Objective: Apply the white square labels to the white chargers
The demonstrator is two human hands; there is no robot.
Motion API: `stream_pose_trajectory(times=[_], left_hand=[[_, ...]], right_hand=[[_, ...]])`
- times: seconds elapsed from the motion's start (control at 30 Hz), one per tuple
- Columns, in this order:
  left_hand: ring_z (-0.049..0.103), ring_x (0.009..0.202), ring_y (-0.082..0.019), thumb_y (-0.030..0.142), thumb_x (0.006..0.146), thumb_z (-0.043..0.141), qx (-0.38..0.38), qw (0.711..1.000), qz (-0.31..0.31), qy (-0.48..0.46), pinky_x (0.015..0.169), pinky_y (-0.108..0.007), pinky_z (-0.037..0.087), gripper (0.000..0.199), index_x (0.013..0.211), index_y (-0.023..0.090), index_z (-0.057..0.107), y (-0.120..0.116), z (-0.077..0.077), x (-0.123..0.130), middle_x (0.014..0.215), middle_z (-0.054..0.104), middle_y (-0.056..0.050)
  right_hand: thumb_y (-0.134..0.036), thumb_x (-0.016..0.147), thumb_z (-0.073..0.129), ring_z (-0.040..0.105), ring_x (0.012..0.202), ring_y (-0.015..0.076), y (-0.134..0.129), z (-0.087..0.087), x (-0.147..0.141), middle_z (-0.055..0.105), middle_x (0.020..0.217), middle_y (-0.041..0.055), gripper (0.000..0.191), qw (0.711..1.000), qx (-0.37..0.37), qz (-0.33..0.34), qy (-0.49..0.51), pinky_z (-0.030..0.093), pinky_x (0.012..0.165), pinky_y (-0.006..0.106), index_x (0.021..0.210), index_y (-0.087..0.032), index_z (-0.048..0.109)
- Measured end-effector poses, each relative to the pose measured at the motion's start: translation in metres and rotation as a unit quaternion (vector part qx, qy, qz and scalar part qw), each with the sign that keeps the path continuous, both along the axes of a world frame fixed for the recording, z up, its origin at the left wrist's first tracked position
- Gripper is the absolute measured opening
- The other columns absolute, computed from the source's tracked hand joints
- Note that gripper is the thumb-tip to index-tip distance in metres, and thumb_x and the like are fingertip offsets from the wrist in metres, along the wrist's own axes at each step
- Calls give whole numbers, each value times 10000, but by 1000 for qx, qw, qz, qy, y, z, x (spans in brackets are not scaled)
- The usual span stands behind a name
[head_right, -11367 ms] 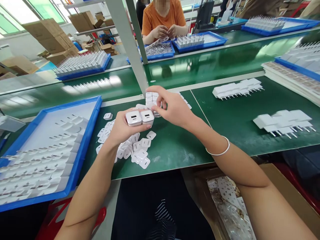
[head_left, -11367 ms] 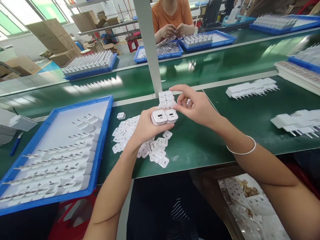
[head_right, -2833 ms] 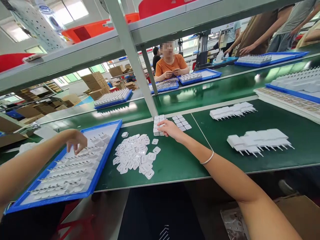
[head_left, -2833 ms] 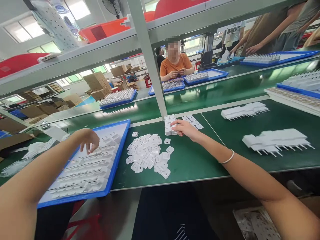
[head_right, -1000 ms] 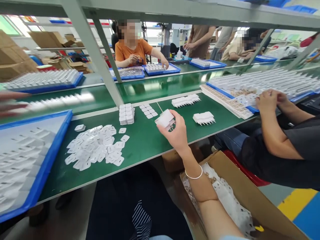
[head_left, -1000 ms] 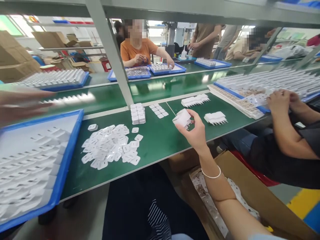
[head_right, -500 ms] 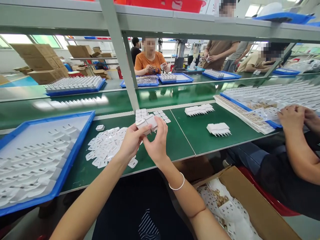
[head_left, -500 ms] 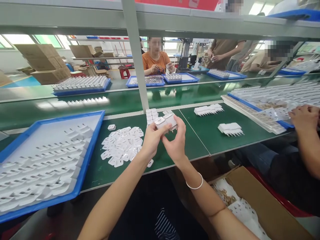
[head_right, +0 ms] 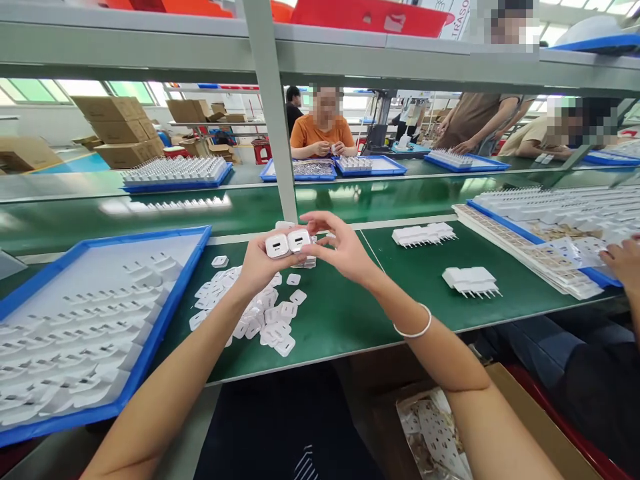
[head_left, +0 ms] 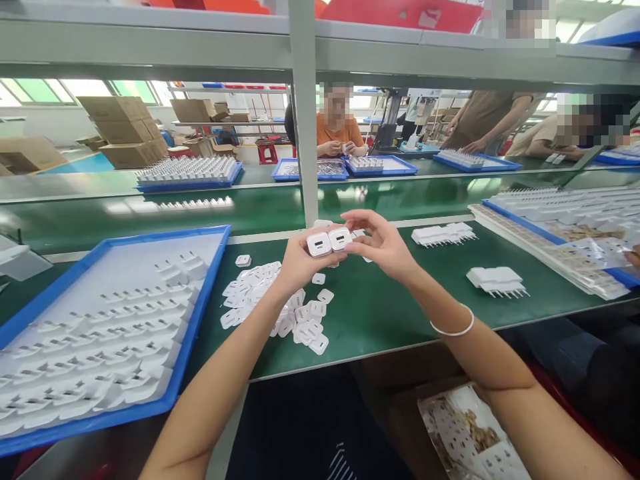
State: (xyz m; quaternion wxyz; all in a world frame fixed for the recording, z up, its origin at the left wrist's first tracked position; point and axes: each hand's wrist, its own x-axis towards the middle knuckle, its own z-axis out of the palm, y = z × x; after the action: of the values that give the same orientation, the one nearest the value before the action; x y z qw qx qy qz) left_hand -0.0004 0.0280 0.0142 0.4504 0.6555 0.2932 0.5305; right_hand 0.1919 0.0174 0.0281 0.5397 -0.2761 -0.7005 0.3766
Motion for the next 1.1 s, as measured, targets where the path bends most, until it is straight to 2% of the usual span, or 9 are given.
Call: stream_pose_trajectory(times=[0.13,0.27,0.47,0.63,0.73,0.87,0.93,1.0,1.1], left_hand=[[684,1093,-270,253,651,879,122,991,49,31,931,-398,567,404,1037,209,768,-1,-3,-12,1146,749,-89],[693,1052,-256,241,709,838,156,976,-6,153,923,-380,545,353,1054,227,762,-7,-4,-20,1115,755,-80],[669,782,-187,212,720,790,94,954,-50,281,676,-288,507,249,967,225,767,-14,-6,-13,926,733,-37],[683,811,-214,266,662,851,-15,976,-38,212,689,-314,552,377,1024,208,765,-15,-15,-9,952,736,-57],[698,803,-225,297,622,882,-71,987,-17,145,656,-317,575,431,1017,180,758,-14,-20,-7,986,746,-79],[707,850,-235,278,662,850,-62,989,-11,133,667,-316,584,397,1036,180,760,-9,-22,-7,1055,741,-91],[706,855,-234,249,679,826,-27,983,-5,181,689,-320,578,369,1038,192,765,-7,-23,-9,1053,741,-81],[702,843,-227,219,679,807,8,969,-5,247,712,-322,562,346,1023,214,769,-5,-23,-12,1009,749,-55],[696,837,-222,208,686,775,42,946,-15,321,724,-316,537,313,997,242,770,-2,-26,-15,960,758,-20]], right_hand=[[-425,837,719,616,946,167,28,11,-5,618,1024,33,340,991,-96,84,41,557,771,300,1121,-247,662],[-384,793,767,619,891,146,37,-3,-8,660,1026,34,313,985,-134,112,16,535,766,284,1060,-229,711],[-389,699,833,609,756,161,33,-22,-8,681,804,33,230,988,-137,55,-45,498,629,291,744,-188,731],[-371,711,819,608,712,146,34,-23,-8,671,782,28,219,994,-106,-14,-4,509,659,304,722,-183,705],[-406,734,793,543,582,110,33,-24,-10,628,677,-2,261,991,-128,-13,25,450,533,261,738,-184,657],[-412,786,719,477,499,95,30,-27,-10,590,612,-18,260,987,-159,0,-14,377,457,241,759,-184,598],[-358,819,677,516,543,112,29,-28,-7,611,662,-8,190,988,-125,-24,-88,399,494,251,863,-183,617],[-284,838,644,561,651,140,28,-28,-3,656,817,23,253,980,-29,-62,-188,421,549,265,1077,-203,639],[-201,870,563,590,808,184,29,-28,3,676,1020,66,282,930,133,-87,-332,427,620,292,1123,-242,680]])
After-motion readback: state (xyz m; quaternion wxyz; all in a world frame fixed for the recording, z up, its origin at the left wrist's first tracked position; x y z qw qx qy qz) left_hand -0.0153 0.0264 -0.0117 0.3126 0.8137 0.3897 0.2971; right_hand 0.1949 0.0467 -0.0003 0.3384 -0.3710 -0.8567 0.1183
